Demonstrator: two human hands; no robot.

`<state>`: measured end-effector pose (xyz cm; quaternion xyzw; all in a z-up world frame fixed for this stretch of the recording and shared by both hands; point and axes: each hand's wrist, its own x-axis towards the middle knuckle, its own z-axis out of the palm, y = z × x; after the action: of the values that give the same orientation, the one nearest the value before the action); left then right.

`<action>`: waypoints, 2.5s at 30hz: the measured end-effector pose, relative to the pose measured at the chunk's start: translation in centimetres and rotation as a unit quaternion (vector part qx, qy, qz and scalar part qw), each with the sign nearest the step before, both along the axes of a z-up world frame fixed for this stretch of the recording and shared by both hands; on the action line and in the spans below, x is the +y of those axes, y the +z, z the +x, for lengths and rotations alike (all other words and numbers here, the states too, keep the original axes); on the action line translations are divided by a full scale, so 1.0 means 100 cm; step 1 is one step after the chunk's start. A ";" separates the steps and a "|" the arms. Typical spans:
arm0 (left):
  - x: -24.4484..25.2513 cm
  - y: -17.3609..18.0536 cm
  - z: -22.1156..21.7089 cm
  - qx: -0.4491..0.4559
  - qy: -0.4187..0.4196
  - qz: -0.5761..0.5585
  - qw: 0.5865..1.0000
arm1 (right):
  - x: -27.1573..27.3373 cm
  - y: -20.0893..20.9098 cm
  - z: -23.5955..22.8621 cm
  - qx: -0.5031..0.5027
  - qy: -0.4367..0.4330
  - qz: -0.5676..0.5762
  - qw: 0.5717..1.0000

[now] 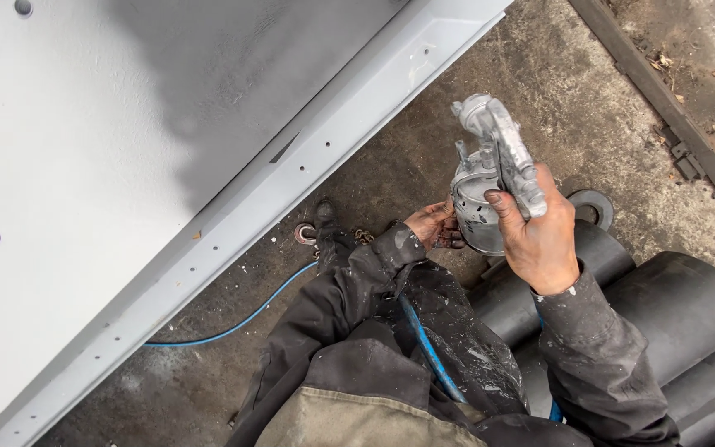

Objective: The person uses a spray gun to apply black paint onto a large white metal panel. They move the spray gun in steady horizontal strokes to cover the surface, including the edges and areas around circular holes.

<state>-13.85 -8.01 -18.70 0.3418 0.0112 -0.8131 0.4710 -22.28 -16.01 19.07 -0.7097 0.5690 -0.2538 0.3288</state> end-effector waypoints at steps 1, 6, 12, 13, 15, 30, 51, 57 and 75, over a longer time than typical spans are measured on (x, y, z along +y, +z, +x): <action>0.004 -0.001 0.001 0.000 0.006 0.002 1.000 | 0.002 0.001 0.002 0.000 0.006 0.002 1.000; 0.054 -0.065 0.012 -0.110 0.058 0.007 0.992 | 0.014 -0.007 0.018 -0.031 0.059 0.038 0.997; 0.088 0.129 0.073 -0.166 0.132 0.051 0.976 | 0.039 -0.036 0.051 -0.075 0.126 0.123 0.982; 0.099 0.121 0.078 -0.168 0.135 0.055 0.975 | 0.045 -0.040 0.057 -0.076 0.130 0.127 0.980; 0.115 0.104 0.083 -0.183 0.060 0.042 0.980 | 0.052 -0.048 0.068 -0.096 0.173 0.189 0.962; 0.228 0.051 0.107 -0.054 0.281 0.151 0.946 | 0.075 -0.015 0.148 -0.068 0.370 0.296 0.878; 0.020 0.169 0.090 -0.123 -0.047 -0.024 0.991 | -0.001 0.018 0.081 0.022 -0.009 0.076 0.997; -0.006 0.080 0.058 -0.047 -0.074 -0.015 0.996 | 0.003 0.031 0.075 0.062 -0.043 -0.014 0.997; 0.106 0.096 0.131 -0.010 0.063 0.056 0.996 | 0.018 0.031 0.151 0.007 0.144 0.187 0.972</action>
<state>-0.72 2.62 -9.10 0.3744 0.0737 -0.7762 0.5018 -7.19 -14.20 22.13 -0.7121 0.5006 -0.0880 0.4844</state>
